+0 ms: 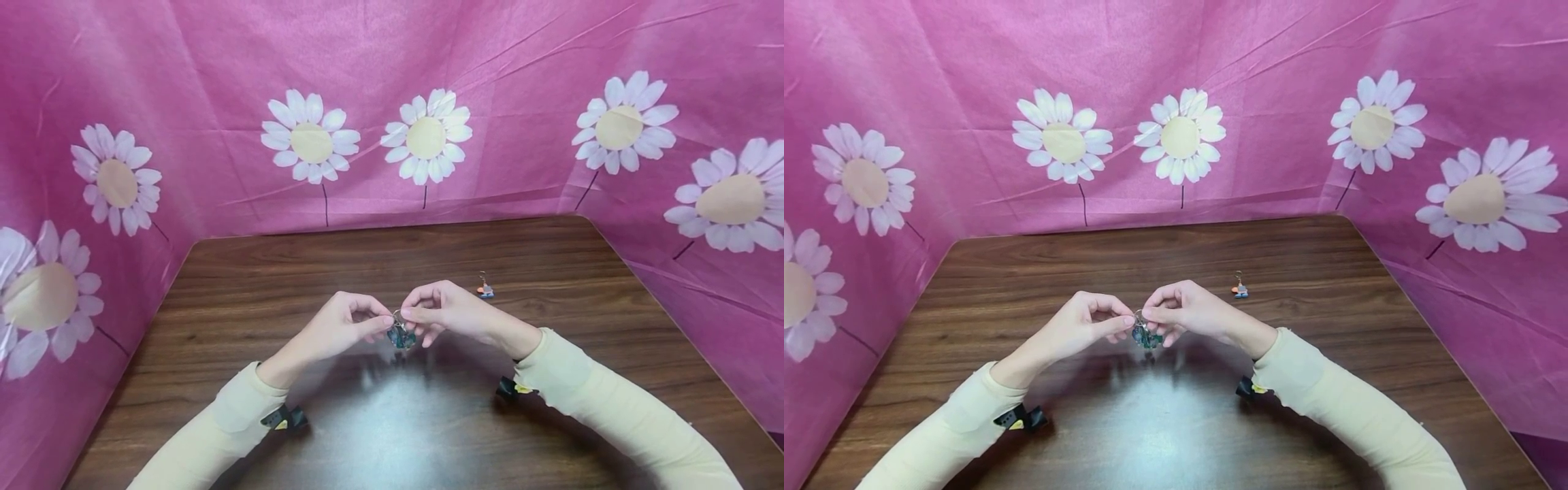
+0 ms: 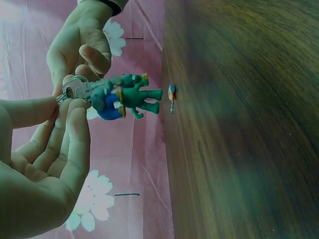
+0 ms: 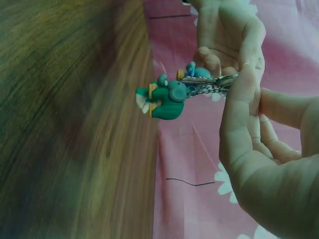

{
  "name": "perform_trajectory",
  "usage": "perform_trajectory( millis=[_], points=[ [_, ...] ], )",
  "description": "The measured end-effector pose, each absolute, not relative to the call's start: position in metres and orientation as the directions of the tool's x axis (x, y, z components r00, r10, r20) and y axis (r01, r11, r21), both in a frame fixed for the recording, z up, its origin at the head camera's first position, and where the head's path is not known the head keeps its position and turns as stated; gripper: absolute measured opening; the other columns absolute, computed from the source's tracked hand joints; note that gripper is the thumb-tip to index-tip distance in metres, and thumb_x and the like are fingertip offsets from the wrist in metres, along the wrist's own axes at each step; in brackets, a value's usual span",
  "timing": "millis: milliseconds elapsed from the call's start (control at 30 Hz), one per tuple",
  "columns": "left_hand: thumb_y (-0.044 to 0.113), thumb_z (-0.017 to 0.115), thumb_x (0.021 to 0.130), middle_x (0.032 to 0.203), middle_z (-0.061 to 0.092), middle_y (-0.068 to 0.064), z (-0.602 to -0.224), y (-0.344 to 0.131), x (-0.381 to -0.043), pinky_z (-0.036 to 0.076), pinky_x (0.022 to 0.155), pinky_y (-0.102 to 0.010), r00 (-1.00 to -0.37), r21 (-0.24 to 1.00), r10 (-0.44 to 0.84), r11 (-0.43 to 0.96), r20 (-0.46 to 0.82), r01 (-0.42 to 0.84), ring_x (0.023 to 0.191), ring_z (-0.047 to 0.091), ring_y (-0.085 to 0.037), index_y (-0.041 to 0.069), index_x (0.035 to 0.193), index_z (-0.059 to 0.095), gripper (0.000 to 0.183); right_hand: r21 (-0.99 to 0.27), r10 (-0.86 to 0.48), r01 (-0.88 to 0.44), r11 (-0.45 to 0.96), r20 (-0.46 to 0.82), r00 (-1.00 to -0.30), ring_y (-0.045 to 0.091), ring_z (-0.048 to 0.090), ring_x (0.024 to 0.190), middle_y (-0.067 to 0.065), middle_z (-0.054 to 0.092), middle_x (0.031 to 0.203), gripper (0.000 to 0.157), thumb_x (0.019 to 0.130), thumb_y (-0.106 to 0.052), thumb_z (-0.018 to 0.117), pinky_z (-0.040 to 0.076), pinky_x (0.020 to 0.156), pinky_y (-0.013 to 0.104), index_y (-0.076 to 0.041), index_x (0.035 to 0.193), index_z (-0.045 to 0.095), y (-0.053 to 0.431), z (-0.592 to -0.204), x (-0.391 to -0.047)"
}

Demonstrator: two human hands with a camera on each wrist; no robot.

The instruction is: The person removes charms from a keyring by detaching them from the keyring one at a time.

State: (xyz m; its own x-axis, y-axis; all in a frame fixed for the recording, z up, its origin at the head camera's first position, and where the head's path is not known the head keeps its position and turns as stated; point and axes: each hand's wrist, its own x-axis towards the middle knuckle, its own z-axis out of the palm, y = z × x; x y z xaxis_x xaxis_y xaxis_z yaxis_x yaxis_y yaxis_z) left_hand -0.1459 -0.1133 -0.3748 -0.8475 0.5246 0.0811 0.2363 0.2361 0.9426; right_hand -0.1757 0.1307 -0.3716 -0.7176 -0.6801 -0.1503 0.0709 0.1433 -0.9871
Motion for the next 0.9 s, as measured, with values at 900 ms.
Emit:
perform_trajectory(
  millis=[900],
  points=[
    [0.012, 0.069, 0.098, 0.089, 0.074, -0.016, -0.3756, -0.1145, -0.1463, 0.06, 0.073, -0.053, -0.857, 0.954, 0.505, 0.194, 0.102, 0.229, 0.073, 0.07, -0.022, -0.003, 0.103, 0.074, 0.017, -0.987, -0.693, 0.144, 0.075, -0.155, -0.704, 0.017, 0.064, 0.077, 0.01, 0.068, 0.09, 0.019, 0.099, -0.014, 0.066, 0.061, 0.066, 0.035, 0.001, 0.111, 0.068, 0.1321, -0.371, -0.177]
  ],
)
